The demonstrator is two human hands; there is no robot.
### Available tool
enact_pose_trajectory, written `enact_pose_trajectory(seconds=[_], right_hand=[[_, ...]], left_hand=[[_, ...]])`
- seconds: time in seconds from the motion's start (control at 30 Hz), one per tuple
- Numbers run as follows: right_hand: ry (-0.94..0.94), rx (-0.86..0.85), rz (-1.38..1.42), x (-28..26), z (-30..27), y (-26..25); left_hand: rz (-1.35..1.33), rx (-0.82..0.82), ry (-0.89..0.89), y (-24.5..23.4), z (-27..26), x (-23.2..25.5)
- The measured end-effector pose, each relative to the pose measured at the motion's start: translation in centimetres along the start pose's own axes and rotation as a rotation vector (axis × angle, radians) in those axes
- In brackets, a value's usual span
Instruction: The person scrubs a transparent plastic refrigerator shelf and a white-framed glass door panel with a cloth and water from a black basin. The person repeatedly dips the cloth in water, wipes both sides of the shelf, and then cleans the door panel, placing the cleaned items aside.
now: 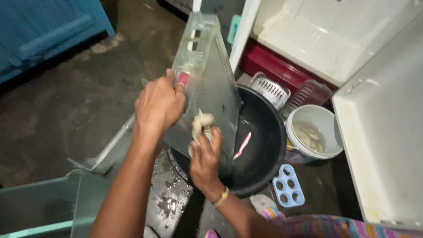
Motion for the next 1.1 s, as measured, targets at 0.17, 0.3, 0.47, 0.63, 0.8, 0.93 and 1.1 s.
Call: enact_pose_trajectory(seconds=[0.17,0.3,0.47,0.63,0.8,0.93,1.1], right_hand=[[0.111,-0.027,-0.112,3.8,-3.3,-1.4],[0.144,0.046,-0.055,3.8,-3.1,-1.1],[0.121,0.108,-0.121,2.2,-3.0,-2.3],[-0.027,0.192,-0.025,-0.5,0.1,-2.0],[0.107,0.126,0.159,0.6,1.0,-0.7],[0.066,0.022,-0.034,0.5,0.0,-2.1],[-0.124,0.033,-0.135,-2.4,2.9,-1.1]], left_hand=[[0.001,0.011,-0.013,-0.1,0.1,-0.2],[-0.008,0.007,0.004,0.0,0.4,0.4],[-0.02,0.029,0.055,0.5,-0.1,1.6],[-0.016,0.039,0.05,0.5,-1.0,2.5],[-0.014,0.041,0.045,0.5,-1.0,1.8],[-0.038,0.061,0.052,-0.1,-0.6,1.1],[-0.023,0.072,0.057,0.5,-1.0,1.4]])
Point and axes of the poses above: each hand's wrist, its own z-axis towards the middle knuckle, its own y-axis out of the palm, x = y × z, the point moved 8 cm from there along z, towards the middle knuckle, and after that the axes turned 11 degrees about -y, right-handed, at the moved point
